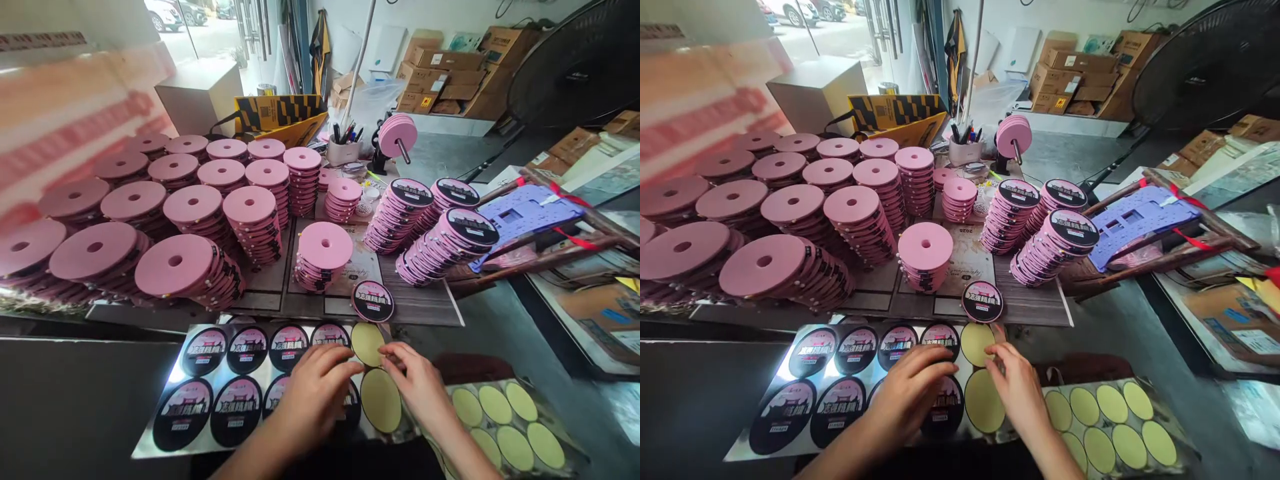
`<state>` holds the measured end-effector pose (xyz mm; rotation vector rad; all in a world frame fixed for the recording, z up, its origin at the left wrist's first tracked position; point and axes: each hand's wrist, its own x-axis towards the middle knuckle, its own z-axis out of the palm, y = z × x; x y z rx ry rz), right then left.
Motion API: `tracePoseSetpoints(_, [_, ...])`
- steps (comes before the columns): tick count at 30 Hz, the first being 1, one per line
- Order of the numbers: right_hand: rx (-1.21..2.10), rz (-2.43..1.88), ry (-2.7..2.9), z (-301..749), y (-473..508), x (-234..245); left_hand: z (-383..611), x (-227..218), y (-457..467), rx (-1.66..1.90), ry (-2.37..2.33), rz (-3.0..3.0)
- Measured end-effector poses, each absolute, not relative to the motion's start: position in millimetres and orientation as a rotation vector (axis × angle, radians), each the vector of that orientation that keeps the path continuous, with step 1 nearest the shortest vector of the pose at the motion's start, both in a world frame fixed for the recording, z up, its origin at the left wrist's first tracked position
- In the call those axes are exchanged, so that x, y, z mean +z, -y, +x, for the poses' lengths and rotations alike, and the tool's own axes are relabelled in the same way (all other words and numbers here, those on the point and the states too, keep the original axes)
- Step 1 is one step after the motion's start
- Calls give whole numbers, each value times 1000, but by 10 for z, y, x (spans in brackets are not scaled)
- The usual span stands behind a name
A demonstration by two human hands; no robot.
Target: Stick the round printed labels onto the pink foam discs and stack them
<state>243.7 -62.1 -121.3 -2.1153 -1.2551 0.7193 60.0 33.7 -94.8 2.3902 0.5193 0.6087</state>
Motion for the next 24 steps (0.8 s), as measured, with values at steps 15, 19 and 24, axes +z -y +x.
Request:
tracePoseSetpoints(15, [399,-2026,1521,2179,749,-2066,612,-1509,-564,80,-564,2700])
tracePoseSetpoints(19, [592,-1917,1367,2468,799,-2085,888,-1622,-375,137,-638,2695])
tracePoseSetpoints(24, [532,-1917,943,2450,533,-1959,1119,-1713,-264,275,-669,2729])
